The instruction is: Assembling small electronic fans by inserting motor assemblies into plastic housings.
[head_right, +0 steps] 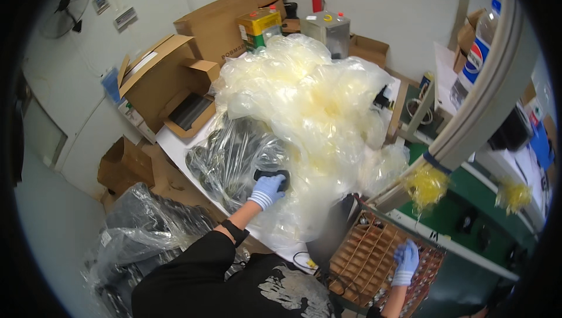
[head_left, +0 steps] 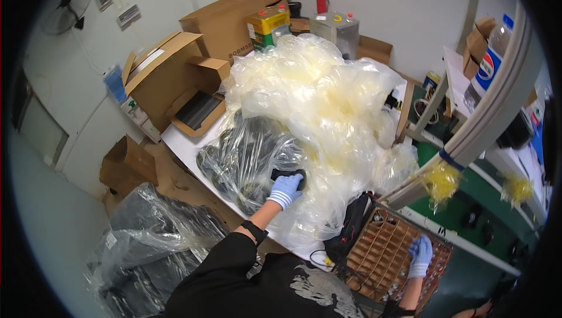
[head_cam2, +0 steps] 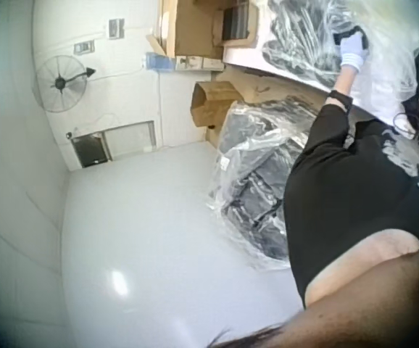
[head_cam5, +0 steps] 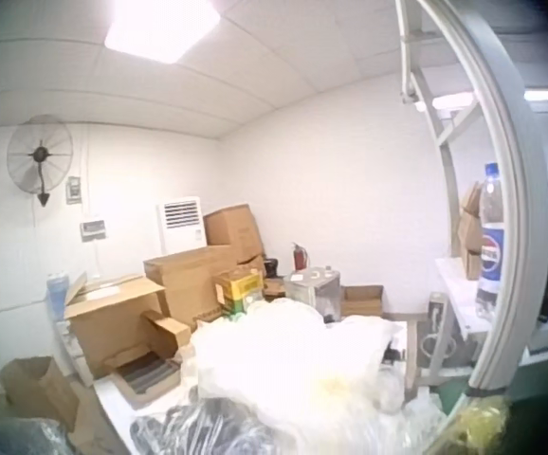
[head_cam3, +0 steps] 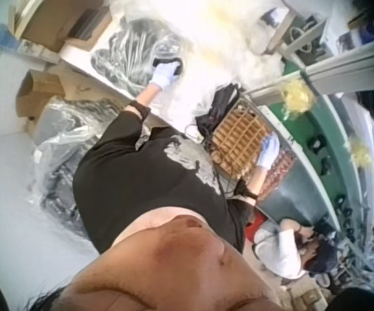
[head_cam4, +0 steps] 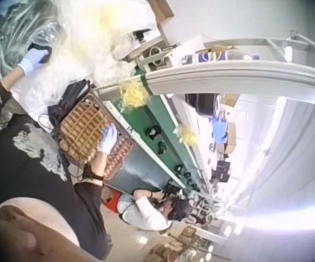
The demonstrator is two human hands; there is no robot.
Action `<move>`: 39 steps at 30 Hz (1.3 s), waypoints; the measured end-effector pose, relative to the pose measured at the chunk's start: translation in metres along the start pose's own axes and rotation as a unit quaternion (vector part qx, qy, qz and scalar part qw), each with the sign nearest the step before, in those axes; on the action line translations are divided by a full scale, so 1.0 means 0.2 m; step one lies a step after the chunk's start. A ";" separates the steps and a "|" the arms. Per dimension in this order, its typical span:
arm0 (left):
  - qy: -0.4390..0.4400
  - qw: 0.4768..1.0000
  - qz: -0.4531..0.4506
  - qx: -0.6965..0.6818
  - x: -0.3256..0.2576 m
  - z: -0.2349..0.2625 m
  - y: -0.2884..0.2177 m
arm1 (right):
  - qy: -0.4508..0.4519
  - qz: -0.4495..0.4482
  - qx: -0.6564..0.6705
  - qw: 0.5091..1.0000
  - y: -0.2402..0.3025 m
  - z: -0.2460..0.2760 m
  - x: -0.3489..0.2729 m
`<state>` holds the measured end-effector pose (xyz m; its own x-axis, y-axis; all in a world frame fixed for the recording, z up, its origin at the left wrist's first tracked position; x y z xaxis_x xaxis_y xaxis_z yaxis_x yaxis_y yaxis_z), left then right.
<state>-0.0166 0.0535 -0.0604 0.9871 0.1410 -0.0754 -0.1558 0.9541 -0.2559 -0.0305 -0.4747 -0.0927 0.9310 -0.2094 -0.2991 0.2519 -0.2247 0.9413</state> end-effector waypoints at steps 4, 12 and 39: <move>-0.066 0.993 -0.094 -0.013 -0.10 -0.11 -0.06 | 0.128 0.075 -0.119 0.982 0.18 -0.41 -0.21; -0.035 0.898 -0.144 -0.413 -0.57 0.36 -0.49 | 0.397 -0.060 -0.057 0.914 0.18 -0.93 -0.63; 0.330 0.657 -0.227 -0.639 -0.53 0.41 -0.88 | 0.386 0.284 -0.230 0.847 0.67 -0.91 -0.65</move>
<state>-0.0902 -0.1072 0.0723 0.7774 -0.6290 -0.0058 -0.1707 -0.2021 -0.9644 -0.0701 -0.3051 0.1007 0.7867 0.5656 0.2474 -0.3842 0.1348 0.9133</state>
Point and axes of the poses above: each hand's wrist, its own x-axis towards the middle knuckle, its own z-axis out of the back of the hand, y = z × x, the point moved 4 cm from there along x, towards the middle knuckle, and after that the axes turned 1 degree about -x, right-handed, at the moved point
